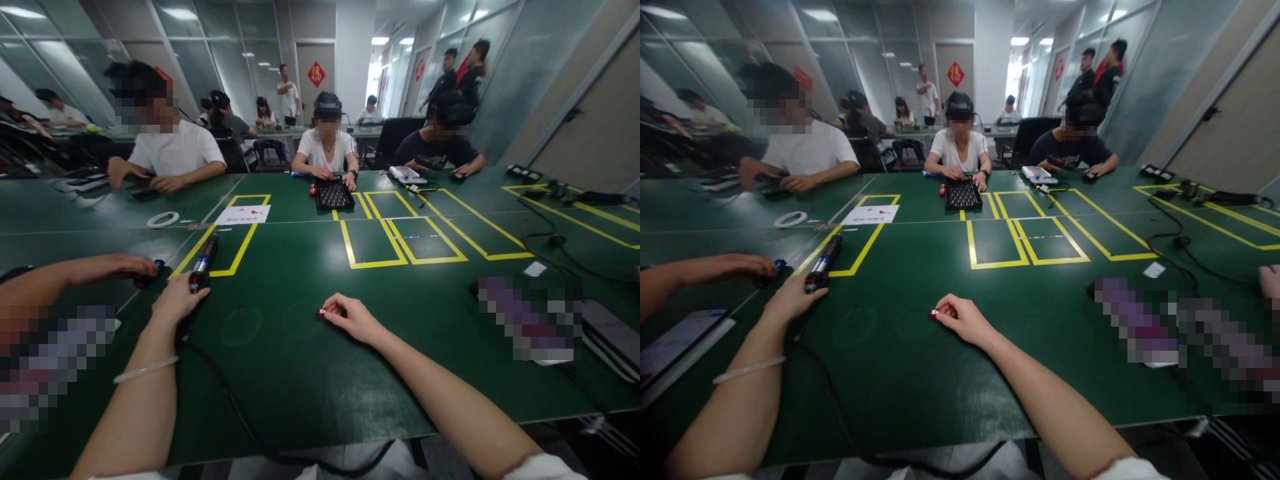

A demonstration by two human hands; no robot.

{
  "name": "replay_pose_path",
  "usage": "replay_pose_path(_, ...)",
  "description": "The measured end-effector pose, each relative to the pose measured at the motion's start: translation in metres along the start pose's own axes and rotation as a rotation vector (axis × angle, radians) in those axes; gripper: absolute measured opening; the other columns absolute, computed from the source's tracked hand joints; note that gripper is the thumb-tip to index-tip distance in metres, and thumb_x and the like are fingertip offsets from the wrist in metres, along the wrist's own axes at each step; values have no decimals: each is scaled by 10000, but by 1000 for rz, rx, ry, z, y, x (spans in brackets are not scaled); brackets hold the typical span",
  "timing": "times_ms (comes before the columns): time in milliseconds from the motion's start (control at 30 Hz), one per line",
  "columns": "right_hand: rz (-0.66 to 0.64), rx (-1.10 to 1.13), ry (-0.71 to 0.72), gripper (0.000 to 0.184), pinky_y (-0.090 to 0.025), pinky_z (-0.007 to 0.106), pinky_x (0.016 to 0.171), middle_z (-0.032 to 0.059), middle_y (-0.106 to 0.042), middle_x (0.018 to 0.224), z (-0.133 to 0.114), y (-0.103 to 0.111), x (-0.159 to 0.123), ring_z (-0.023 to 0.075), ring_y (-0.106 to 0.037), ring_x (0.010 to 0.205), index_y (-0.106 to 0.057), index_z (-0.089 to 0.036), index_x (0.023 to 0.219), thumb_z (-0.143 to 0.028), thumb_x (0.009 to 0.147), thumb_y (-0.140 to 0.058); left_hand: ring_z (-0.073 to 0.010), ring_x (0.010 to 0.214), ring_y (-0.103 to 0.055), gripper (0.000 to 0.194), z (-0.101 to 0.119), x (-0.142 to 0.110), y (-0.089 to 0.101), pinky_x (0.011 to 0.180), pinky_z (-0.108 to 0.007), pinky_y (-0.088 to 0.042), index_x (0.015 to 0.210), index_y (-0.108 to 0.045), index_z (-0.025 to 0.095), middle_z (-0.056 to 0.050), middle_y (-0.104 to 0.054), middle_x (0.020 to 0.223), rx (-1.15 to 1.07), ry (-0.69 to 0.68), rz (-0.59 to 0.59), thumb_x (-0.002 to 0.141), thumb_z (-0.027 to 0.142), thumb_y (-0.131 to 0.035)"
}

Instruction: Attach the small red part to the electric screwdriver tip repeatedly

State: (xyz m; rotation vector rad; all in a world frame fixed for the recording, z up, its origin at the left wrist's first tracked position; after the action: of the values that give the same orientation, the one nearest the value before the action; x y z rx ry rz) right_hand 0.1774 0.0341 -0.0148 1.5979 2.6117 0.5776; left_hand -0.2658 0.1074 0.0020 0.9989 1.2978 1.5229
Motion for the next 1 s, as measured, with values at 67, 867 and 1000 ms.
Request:
replay_pose_path(67,1,-7,0,158,-440,234,660,7,-623,801,0,0,0,117,-553,699,-608,-158,957,-285,863,-602,-393,1125,-547,641,1,2,-3,836,-496,-484,1305,-471,147,-247,-500,1297,-2,-16,6,784,513,-546)
replay_pose_path(867,120,-142,36,105,-437,237,646,1,-600,810,6,3,4,124,-561,699,-598,-171,916,-215,826,-631,-266,1037,-589,632,173,-98,-13,803,-356,-508,1353,-404,176,-131,-488,1287,-54,-418,36,806,473,-515)
replay_pose_path(1000,156,-192,60,81,-437,241,667,8,-599,835,9,5,5,131,-566,731,-590,-177,915,-207,842,-607,-256,1047,-584,634,204,-126,-19,830,-354,-510,1351,-398,168,-124,-490,1283,-136,-552,32,803,455,-540)
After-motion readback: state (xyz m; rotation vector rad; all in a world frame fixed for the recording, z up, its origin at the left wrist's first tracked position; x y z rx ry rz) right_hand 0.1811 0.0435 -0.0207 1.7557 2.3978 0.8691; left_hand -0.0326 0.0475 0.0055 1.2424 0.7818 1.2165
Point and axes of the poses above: each hand's wrist, its own x-axis towards the middle knuckle, its own y-axis out of the back of the hand, z = x × y, the point moved 2 cm from there along x, towards the middle knuckle
